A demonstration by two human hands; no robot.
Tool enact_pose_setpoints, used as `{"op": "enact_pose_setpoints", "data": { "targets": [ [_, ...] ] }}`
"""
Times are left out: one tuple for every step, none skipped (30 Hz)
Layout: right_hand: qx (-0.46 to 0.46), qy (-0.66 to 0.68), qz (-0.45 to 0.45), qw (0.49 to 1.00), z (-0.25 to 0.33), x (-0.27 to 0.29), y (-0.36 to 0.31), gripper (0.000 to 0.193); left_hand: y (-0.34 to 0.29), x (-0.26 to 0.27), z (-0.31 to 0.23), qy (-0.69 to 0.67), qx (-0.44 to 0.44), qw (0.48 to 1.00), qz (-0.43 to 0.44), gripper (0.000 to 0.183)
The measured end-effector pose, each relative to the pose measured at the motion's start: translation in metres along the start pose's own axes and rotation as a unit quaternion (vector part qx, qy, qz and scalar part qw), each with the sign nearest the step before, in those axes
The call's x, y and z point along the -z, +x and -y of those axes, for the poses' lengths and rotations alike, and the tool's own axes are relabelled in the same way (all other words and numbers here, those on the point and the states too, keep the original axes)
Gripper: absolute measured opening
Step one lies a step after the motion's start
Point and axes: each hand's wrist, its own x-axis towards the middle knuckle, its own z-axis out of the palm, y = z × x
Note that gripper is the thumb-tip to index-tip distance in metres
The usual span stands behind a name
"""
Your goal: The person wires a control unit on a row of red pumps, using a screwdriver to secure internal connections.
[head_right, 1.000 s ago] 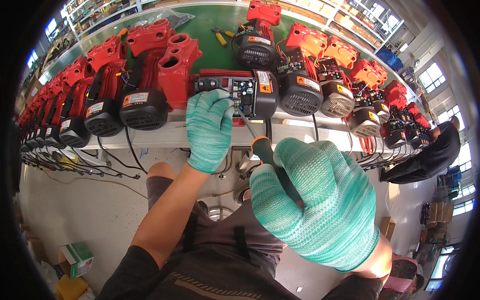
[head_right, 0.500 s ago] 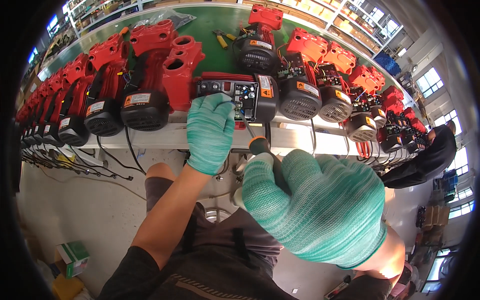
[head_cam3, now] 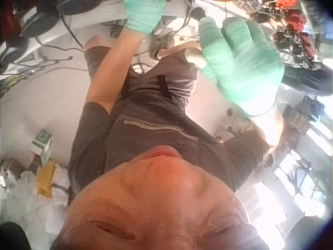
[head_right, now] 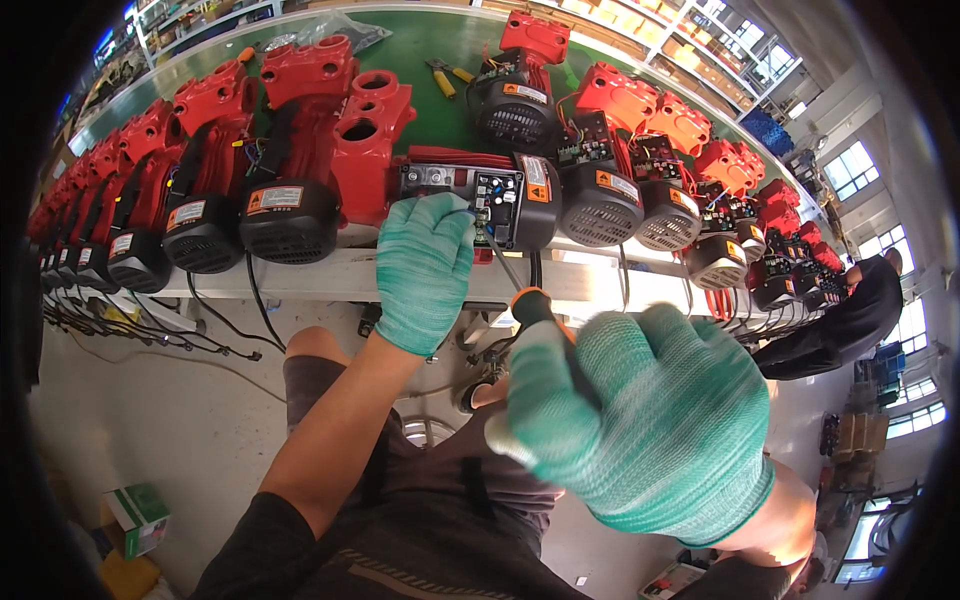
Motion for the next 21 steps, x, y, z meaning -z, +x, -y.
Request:
{"op": "enact_pose_setpoints", "data": {
  "targets": [
    [-0.001, -0.001, 0.001, 1.0, -0.003, -0.003, 0.0, 0.044, -0.001, -0.002, 0.0, -0.005, 0.004, 1.0, 0.002, 0.022],
    [0.042, -0.008, -0.038, 0.998, -0.006, -0.008, -0.001, 0.045, -0.002, -0.002, 0.001, -0.008, 0.008, 1.0, 0.003, 0.022],
    [0.085, -0.015, -0.077, 0.993, -0.008, -0.011, -0.002, 0.047, -0.002, -0.001, 0.001, -0.008, 0.009, 1.0, 0.002, 0.022],
    [0.085, -0.016, -0.076, 0.993, -0.005, -0.011, -0.004, 0.047, -0.002, 0.001, 0.001, 0.0, 0.007, 1.0, 0.007, 0.022],
    [0.062, -0.019, -0.032, 0.997, 0.001, -0.01, -0.008, 0.049, -0.001, 0.003, 0.001, 0.009, 0.005, 1.0, 0.012, 0.022],
    [0.037, -0.021, 0.012, 0.999, 0.002, -0.008, -0.011, 0.051, -0.001, 0.002, 0.001, 0.008, 0.005, 1.0, 0.012, 0.022],
    [0.008, 0.009, 0.0, 1.0, 0.0, -0.007, -0.012, 0.042, 0.0, 0.0, 0.001, 0.004, 0.001, 1.0, 0.008, 0.022],
    [0.008, 0.008, 0.002, 1.0, 0.002, -0.006, -0.013, 0.042, 0.0, -0.001, 0.001, -0.002, -0.002, 1.0, 0.003, 0.023],
    [-0.019, 0.02, 0.011, 1.0, 0.005, -0.005, -0.013, 0.047, -0.001, -0.002, 0.001, -0.003, -0.002, 1.0, 0.002, 0.023],
    [-0.045, 0.032, 0.021, 0.998, 0.008, -0.004, -0.012, 0.052, -0.001, -0.002, 0.001, 0.0, -0.003, 1.0, 0.0, 0.023],
    [-0.039, 0.026, 0.088, 0.995, 0.007, 0.008, -0.003, 0.05, -0.001, -0.002, 0.002, 0.004, -0.004, 1.0, -0.002, 0.023],
    [-0.039, 0.025, 0.088, 0.995, 0.007, 0.006, -0.001, 0.05, -0.002, -0.003, 0.003, 0.003, -0.003, 1.0, -0.003, 0.023],
    [-0.013, 0.0, 0.022, 1.0, 0.007, 0.001, 0.0, 0.048, -0.002, -0.003, 0.004, 0.0, -0.007, 1.0, -0.008, 0.023],
    [0.015, -0.023, -0.043, 0.999, 0.006, -0.002, 0.002, 0.046, -0.003, -0.003, 0.004, -0.002, -0.009, 1.0, -0.013, 0.023],
    [0.056, -0.015, 0.003, 0.998, -0.001, 0.0, 0.002, 0.044, -0.004, -0.002, 0.005, -0.002, -0.008, 1.0, -0.013, 0.023],
    [0.058, -0.014, 0.003, 0.998, 0.001, 0.002, 0.002, 0.044, -0.004, -0.002, 0.006, 0.001, -0.007, 1.0, -0.013, 0.024],
    [0.021, -0.005, 0.025, 0.999, 0.003, 0.004, 0.0, 0.046, -0.003, -0.003, 0.005, -0.001, -0.008, 1.0, -0.014, 0.024],
    [-0.015, 0.005, 0.046, 0.999, 0.006, 0.006, -0.001, 0.047, -0.003, -0.004, 0.004, -0.004, -0.008, 1.0, -0.014, 0.024],
    [-0.052, 0.015, 0.004, 0.999, 0.006, 0.0, -0.006, 0.047, -0.002, -0.005, 0.003, -0.011, -0.01, 1.0, -0.017, 0.024],
    [-0.051, 0.016, 0.003, 0.999, 0.005, 0.0, -0.006, 0.047, -0.002, -0.004, 0.004, -0.012, -0.012, 1.0, -0.02, 0.023],
    [-0.054, 0.026, 0.011, 0.998, 0.004, 0.001, -0.006, 0.045, -0.002, -0.003, 0.005, -0.01, -0.012, 1.0, -0.02, 0.023]
  ]
}}
